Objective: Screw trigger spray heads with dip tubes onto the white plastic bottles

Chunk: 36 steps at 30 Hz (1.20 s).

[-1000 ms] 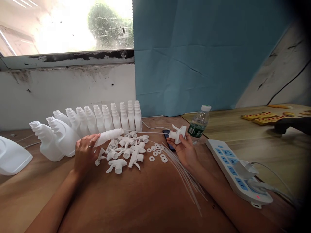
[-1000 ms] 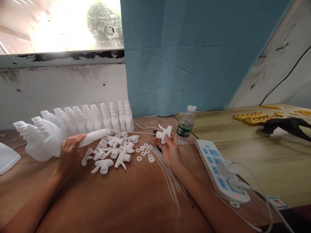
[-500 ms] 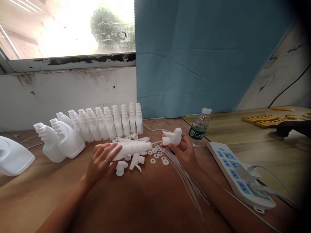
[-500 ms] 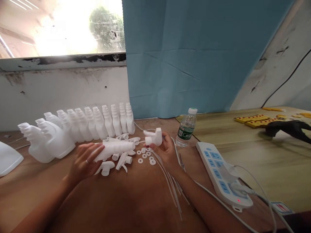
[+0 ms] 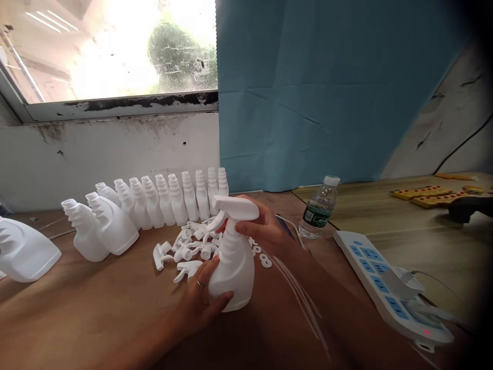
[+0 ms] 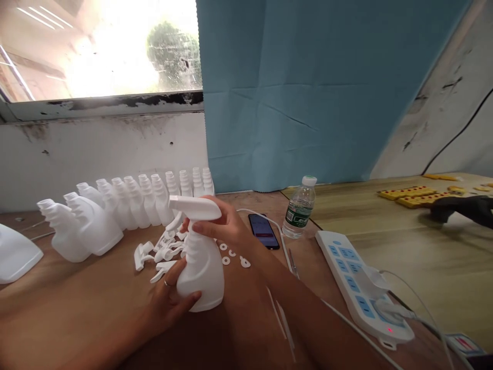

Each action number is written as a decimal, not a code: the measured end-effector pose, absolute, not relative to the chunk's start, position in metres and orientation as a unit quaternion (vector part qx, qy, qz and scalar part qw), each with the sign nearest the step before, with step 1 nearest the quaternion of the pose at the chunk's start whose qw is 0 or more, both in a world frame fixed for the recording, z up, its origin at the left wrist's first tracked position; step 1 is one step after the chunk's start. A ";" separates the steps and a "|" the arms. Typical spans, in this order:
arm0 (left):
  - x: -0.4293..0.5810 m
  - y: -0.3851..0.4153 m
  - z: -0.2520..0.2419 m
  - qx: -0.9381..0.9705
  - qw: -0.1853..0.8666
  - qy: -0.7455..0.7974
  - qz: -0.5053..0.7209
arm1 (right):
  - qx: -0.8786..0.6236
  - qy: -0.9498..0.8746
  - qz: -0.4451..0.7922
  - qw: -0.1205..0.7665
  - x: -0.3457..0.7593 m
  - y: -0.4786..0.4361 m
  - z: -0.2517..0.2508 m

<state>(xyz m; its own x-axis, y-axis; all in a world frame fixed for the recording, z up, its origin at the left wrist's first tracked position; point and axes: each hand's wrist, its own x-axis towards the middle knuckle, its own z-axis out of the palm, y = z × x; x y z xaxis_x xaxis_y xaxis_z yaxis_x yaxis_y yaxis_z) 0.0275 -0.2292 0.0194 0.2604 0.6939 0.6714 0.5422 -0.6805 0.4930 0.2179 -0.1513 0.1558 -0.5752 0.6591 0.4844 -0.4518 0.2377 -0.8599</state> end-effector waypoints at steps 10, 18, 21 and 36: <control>0.022 -0.225 0.011 0.789 0.121 0.404 0.447 | -0.046 -0.579 0.710 0.397 0.198 -0.156 0.131; 0.020 -0.206 0.128 0.737 0.083 0.289 0.605 | -0.071 -0.634 0.663 0.392 0.198 -0.161 0.137; 0.021 -0.203 0.175 0.804 0.068 0.338 0.485 | -0.096 -0.637 0.655 0.394 0.196 -0.161 0.135; 0.019 -0.208 0.186 0.814 0.116 0.305 0.481 | 0.012 -0.597 0.720 0.354 0.191 -0.153 0.118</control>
